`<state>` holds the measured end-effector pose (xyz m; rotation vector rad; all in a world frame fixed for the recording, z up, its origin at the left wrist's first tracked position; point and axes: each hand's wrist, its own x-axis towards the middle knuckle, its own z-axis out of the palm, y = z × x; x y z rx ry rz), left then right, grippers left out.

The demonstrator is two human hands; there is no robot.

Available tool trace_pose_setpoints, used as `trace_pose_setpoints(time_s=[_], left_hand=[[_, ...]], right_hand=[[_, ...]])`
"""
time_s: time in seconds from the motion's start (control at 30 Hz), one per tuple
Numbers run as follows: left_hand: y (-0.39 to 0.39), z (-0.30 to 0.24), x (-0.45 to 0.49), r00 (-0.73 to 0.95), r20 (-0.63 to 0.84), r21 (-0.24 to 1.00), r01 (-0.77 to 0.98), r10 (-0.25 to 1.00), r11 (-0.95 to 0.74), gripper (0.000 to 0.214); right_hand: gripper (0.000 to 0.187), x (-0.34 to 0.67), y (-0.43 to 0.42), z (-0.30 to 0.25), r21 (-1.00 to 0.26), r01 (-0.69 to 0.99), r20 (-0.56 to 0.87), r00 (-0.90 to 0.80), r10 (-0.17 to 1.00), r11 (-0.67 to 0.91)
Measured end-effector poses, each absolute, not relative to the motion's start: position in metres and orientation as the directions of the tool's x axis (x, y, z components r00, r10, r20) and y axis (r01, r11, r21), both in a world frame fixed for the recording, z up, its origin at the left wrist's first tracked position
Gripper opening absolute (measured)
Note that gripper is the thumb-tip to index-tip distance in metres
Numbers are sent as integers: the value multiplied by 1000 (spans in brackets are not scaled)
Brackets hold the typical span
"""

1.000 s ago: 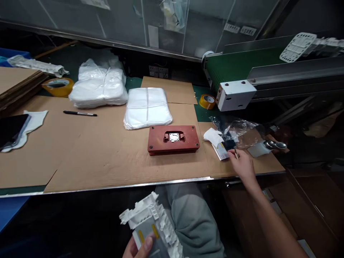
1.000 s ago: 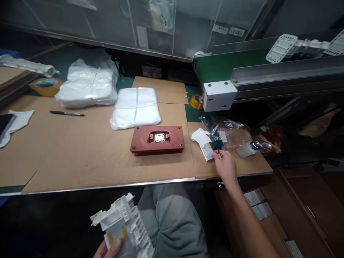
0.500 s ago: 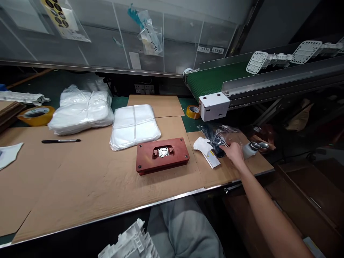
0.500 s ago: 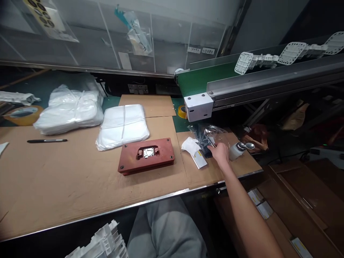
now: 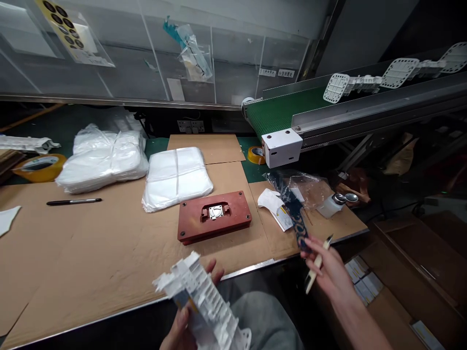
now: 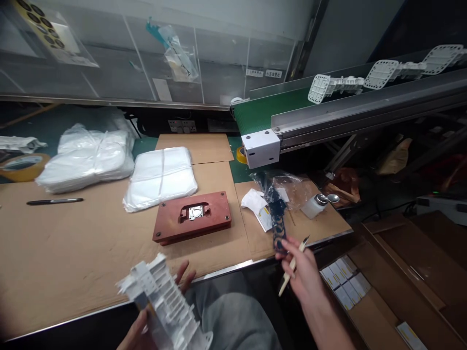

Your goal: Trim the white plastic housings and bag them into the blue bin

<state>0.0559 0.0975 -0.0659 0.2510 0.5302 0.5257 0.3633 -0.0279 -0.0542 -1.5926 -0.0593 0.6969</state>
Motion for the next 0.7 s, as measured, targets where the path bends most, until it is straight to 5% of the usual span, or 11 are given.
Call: trace_pose_setpoints(time_s=[0.13,0.3,0.47,0.7], left_hand=[[129,-72,103,839,4,216,-532,544,819,49],[151,-78,128,815,128,116,-578,565,808,44],[152,-76,130,724,79,224,-683,686,695,50],[146,-53,131,611,-338,370,-613,716,698,53]], right_hand=[[55,291,-49,-66,-854,-488,-502,683,531,-180],[62,256,-53,-80,-827,-508,-544,619,566,-239],[62,264,-48,-88,-843,-473,-522,599,608,-257],[55,274,-26,-97,-892,-326,-448,555,701,-313]])
